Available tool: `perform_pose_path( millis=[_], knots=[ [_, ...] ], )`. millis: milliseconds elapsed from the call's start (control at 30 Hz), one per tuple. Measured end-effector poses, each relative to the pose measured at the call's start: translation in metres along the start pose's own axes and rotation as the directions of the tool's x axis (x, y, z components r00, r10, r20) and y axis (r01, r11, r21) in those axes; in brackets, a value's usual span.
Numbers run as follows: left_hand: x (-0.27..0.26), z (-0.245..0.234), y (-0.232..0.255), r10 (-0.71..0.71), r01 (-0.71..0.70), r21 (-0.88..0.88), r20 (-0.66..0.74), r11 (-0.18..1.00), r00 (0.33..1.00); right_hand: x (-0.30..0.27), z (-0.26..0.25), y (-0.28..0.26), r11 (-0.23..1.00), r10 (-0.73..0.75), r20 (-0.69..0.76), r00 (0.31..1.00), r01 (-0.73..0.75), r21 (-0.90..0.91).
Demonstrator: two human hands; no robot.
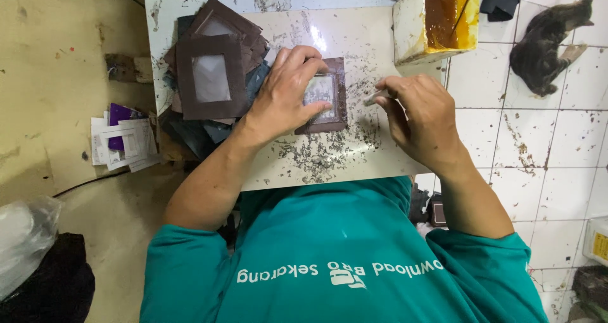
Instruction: Applying adhesive to leather components and assembling them on a workbench
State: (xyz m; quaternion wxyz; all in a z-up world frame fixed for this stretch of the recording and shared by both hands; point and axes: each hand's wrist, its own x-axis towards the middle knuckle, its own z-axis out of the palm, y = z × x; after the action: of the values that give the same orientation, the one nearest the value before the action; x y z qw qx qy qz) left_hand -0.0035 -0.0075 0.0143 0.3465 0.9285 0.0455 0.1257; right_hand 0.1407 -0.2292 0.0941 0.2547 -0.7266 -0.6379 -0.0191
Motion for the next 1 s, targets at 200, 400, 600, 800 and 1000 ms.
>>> perform_pose_path(
  millis=[200,400,600,800,1000],
  knots=[
    [-0.001,-0.007,0.004,-0.019,0.019,-0.066,-0.004,0.998,1.000,-0.008,0.026,0.001,0.991,0.062,-0.045,0.997,-0.056,0.126],
    [0.000,-0.007,0.008,-0.030,0.031,-0.040,0.007,0.999,1.000,-0.005,0.027,-0.009,0.988,0.083,0.089,0.993,-0.093,0.120],
    [0.003,-0.011,0.014,-0.069,0.070,-0.034,0.028,0.997,0.997,-0.001,0.007,-0.009,0.969,0.108,0.127,0.986,-0.133,0.206],
    [0.001,-0.010,0.015,-0.050,0.050,-0.023,0.018,0.998,0.999,-0.010,0.039,0.002,0.985,0.093,0.106,0.990,-0.107,0.136],
    [0.002,-0.008,0.013,-0.057,0.058,-0.022,0.025,0.998,0.998,-0.004,0.003,-0.009,0.937,0.161,0.230,0.960,-0.222,0.271]
  ],
)
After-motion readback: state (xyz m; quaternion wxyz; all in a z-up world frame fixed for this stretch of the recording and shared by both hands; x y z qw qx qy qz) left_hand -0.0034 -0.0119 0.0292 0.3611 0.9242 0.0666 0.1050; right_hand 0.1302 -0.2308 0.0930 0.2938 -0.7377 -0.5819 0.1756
